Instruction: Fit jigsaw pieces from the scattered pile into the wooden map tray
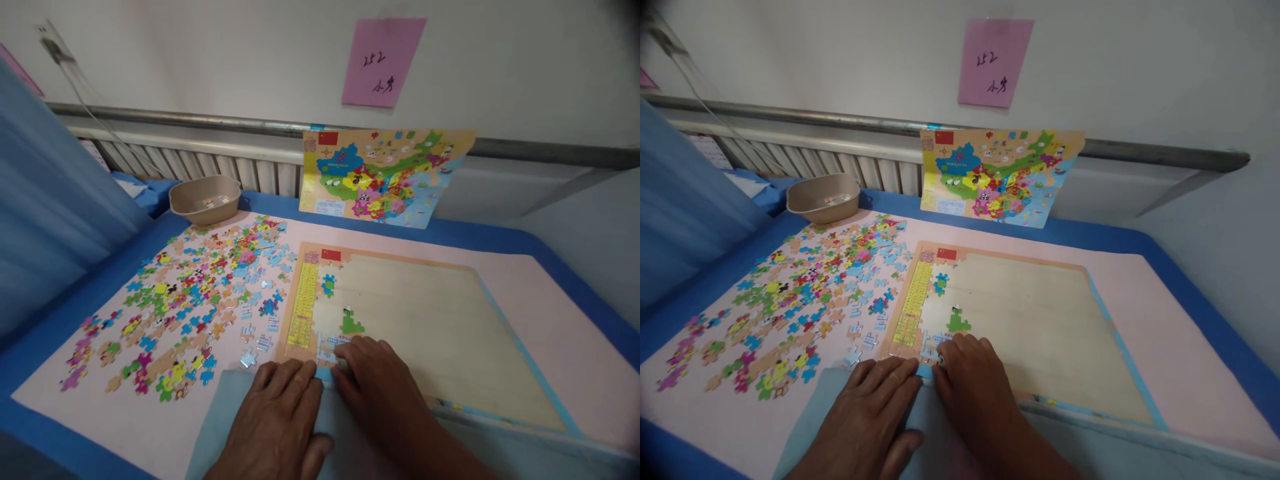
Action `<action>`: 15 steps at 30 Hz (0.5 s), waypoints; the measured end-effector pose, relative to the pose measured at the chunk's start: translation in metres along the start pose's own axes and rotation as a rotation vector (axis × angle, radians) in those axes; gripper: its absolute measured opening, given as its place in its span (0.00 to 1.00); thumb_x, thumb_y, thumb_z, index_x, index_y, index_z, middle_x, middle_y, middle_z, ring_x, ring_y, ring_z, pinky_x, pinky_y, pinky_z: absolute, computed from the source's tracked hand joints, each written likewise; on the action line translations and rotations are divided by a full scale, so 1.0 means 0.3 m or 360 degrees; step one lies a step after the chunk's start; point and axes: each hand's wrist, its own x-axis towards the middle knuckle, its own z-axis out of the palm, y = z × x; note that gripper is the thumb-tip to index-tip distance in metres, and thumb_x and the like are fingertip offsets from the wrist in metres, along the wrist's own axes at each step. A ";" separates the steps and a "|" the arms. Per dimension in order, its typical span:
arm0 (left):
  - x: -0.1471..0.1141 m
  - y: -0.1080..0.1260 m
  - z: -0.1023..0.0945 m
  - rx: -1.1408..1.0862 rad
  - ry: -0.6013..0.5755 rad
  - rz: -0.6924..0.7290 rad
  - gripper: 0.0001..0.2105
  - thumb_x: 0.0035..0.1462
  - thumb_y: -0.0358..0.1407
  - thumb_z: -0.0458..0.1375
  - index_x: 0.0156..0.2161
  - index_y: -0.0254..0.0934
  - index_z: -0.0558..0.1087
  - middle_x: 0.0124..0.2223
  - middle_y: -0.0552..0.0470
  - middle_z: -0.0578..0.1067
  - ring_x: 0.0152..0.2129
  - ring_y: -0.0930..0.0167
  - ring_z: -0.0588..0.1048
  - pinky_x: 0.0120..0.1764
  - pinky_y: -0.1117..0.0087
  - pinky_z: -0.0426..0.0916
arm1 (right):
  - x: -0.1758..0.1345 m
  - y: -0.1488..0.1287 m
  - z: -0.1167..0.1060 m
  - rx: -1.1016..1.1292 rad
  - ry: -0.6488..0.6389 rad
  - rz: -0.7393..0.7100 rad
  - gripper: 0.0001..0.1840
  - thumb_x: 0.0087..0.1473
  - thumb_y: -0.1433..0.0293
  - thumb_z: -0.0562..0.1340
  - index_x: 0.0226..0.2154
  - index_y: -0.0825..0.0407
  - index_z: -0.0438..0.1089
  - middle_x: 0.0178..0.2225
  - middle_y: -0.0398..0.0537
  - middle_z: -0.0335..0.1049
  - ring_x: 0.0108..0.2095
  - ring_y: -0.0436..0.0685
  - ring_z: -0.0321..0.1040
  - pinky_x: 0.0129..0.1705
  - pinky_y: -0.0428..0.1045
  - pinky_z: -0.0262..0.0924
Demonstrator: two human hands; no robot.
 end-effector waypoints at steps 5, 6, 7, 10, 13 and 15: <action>0.004 0.000 -0.005 -0.0001 0.0075 0.0021 0.23 0.63 0.51 0.64 0.55 0.38 0.76 0.59 0.47 0.81 0.52 0.57 0.78 0.53 0.54 0.69 | 0.000 -0.004 -0.004 -0.0014 0.0019 -0.0030 0.05 0.59 0.76 0.67 0.36 0.49 0.75 0.35 0.46 0.75 0.37 0.61 0.69 0.42 0.54 0.53; 0.005 0.001 -0.005 0.0001 0.0088 0.0021 0.22 0.63 0.51 0.64 0.55 0.38 0.76 0.59 0.47 0.81 0.52 0.57 0.78 0.53 0.54 0.69 | 0.000 -0.005 -0.003 -0.0021 0.0028 -0.0037 0.05 0.58 0.76 0.67 0.36 0.49 0.75 0.35 0.46 0.76 0.37 0.61 0.69 0.42 0.54 0.53; 0.005 0.001 -0.005 0.0004 0.0101 0.0024 0.22 0.63 0.51 0.64 0.55 0.38 0.76 0.59 0.46 0.81 0.52 0.57 0.78 0.53 0.54 0.69 | 0.000 -0.005 -0.002 -0.0029 0.0037 -0.0044 0.05 0.58 0.76 0.67 0.36 0.49 0.75 0.34 0.46 0.76 0.37 0.61 0.69 0.42 0.54 0.53; 0.005 0.000 -0.004 -0.0001 0.0123 0.0033 0.22 0.63 0.51 0.64 0.55 0.38 0.76 0.59 0.46 0.81 0.52 0.57 0.78 0.53 0.53 0.69 | -0.001 -0.004 0.003 -0.0044 0.0065 -0.0058 0.06 0.57 0.76 0.68 0.36 0.49 0.75 0.34 0.46 0.75 0.36 0.61 0.69 0.41 0.54 0.53; 0.005 0.000 -0.003 -0.0009 0.0132 0.0025 0.21 0.63 0.50 0.64 0.54 0.39 0.76 0.59 0.47 0.81 0.52 0.57 0.78 0.52 0.54 0.69 | -0.003 -0.002 0.001 -0.0044 0.0078 -0.0064 0.06 0.57 0.76 0.68 0.35 0.49 0.74 0.34 0.46 0.75 0.36 0.60 0.69 0.41 0.53 0.53; 0.006 0.000 -0.003 -0.0008 0.0151 0.0021 0.21 0.63 0.49 0.64 0.54 0.39 0.76 0.59 0.47 0.81 0.52 0.57 0.79 0.52 0.54 0.70 | -0.006 0.000 -0.002 -0.0029 0.0072 -0.0062 0.06 0.57 0.76 0.67 0.35 0.49 0.74 0.34 0.46 0.75 0.36 0.60 0.69 0.40 0.53 0.53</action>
